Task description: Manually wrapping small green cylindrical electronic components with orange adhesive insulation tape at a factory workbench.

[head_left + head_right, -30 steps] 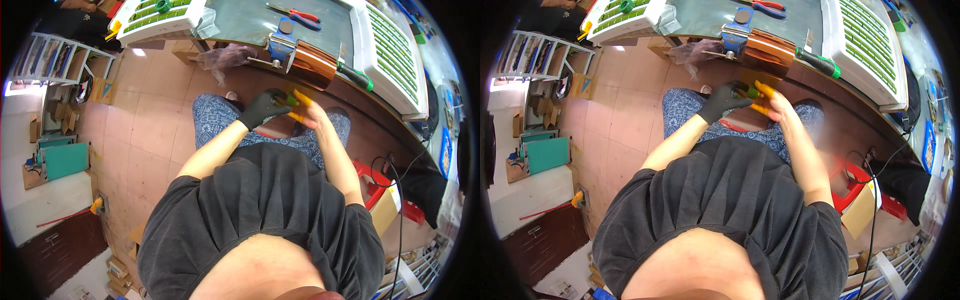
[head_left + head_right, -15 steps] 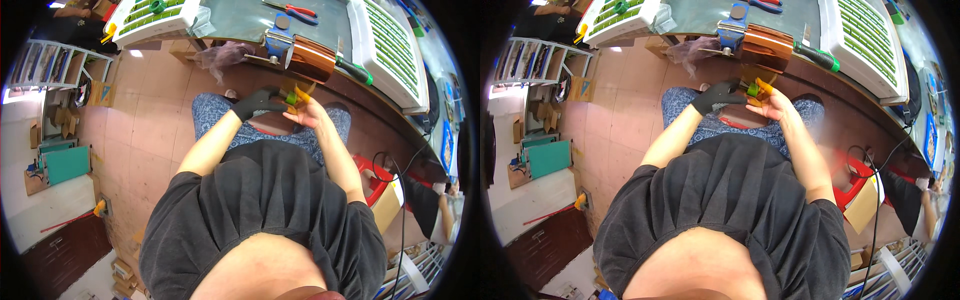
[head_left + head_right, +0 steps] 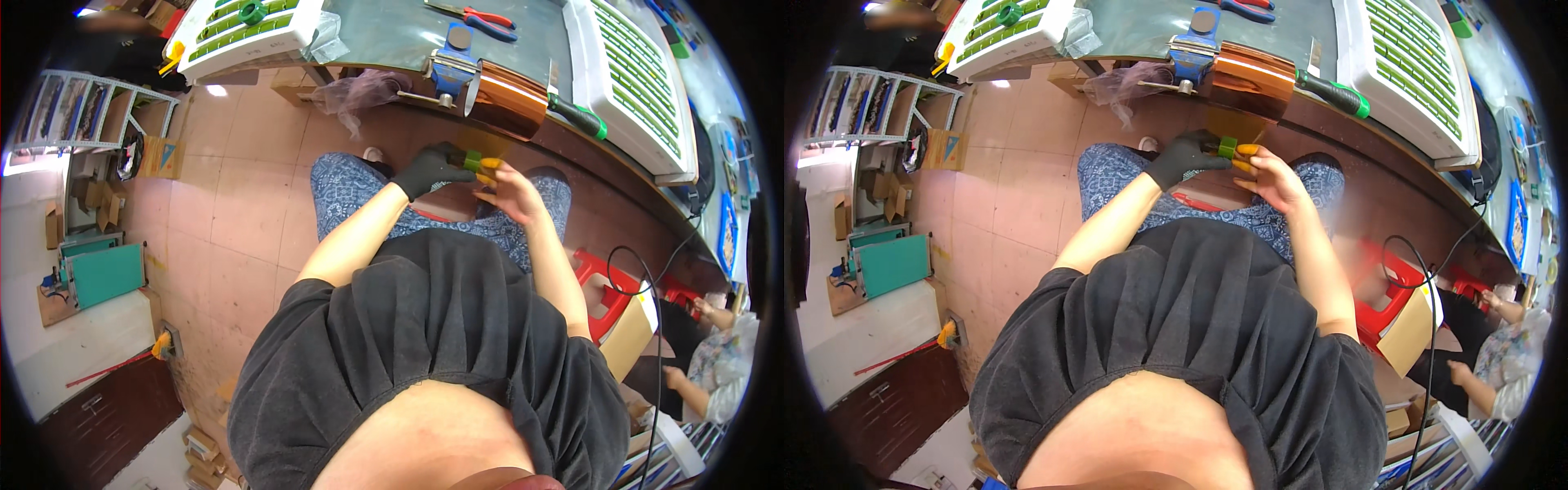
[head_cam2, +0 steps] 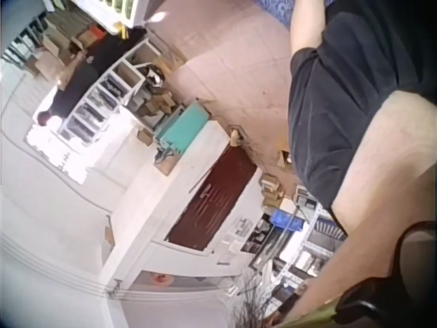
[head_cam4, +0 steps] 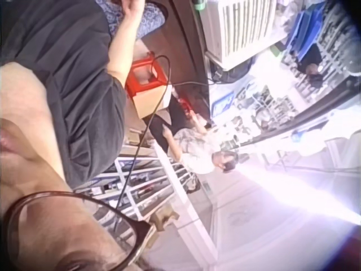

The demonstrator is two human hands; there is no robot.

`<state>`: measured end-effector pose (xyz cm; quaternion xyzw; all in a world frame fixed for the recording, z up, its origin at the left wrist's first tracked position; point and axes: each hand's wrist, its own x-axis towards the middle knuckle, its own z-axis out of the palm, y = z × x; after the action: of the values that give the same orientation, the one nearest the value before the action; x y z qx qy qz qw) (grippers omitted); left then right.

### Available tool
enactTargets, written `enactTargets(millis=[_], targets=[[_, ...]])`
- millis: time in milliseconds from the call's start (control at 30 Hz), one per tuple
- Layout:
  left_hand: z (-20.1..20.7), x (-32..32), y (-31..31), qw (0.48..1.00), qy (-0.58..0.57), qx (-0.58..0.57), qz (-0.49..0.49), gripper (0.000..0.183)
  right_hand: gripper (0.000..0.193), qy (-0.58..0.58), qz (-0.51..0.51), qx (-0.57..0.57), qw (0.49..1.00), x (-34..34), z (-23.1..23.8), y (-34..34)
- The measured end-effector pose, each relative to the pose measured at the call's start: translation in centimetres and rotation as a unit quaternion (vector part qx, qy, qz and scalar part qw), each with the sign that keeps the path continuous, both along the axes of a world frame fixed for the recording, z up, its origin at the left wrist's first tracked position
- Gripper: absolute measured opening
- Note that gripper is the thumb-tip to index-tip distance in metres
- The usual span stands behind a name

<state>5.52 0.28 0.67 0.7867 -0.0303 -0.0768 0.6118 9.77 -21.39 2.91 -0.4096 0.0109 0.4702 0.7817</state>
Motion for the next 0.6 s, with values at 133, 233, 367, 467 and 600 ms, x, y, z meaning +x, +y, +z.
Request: enactTargets(millis=[133, 233, 367, 467, 600], targets=[[-0.8, 0.1, 0.1, 0.999, -0.009, 0.039, 0.017, 0.048, 0.043, -0.131, 0.0, -0.125, 0.984, -0.2, 1.2, 2.4], [-0.9, 0.1, 0.2, 0.998, -0.049, 0.028, 0.041, 0.048, 0.04, -0.165, -0.026, -0.145, 0.975, -0.3, 1.6, 3.6], [-0.7, -0.3, 0.9, 1.0, -0.026, 0.006, 0.013, 0.052, 0.036, -0.084, -0.063, -0.152, 0.983, -0.1, 0.2, 3.7], [1.0, -0.4, 2.0, 0.988, -0.111, 0.062, -0.087, 0.053, 0.032, -0.081, -0.079, -0.149, 0.982, -0.2, 0.2, 3.5], [2.5, -0.1, 0.6, 0.99, 0.084, -0.11, -0.016, 0.049, 0.022, -0.131, -0.083, -0.15, 0.976, -0.1, -0.4, 3.2]])
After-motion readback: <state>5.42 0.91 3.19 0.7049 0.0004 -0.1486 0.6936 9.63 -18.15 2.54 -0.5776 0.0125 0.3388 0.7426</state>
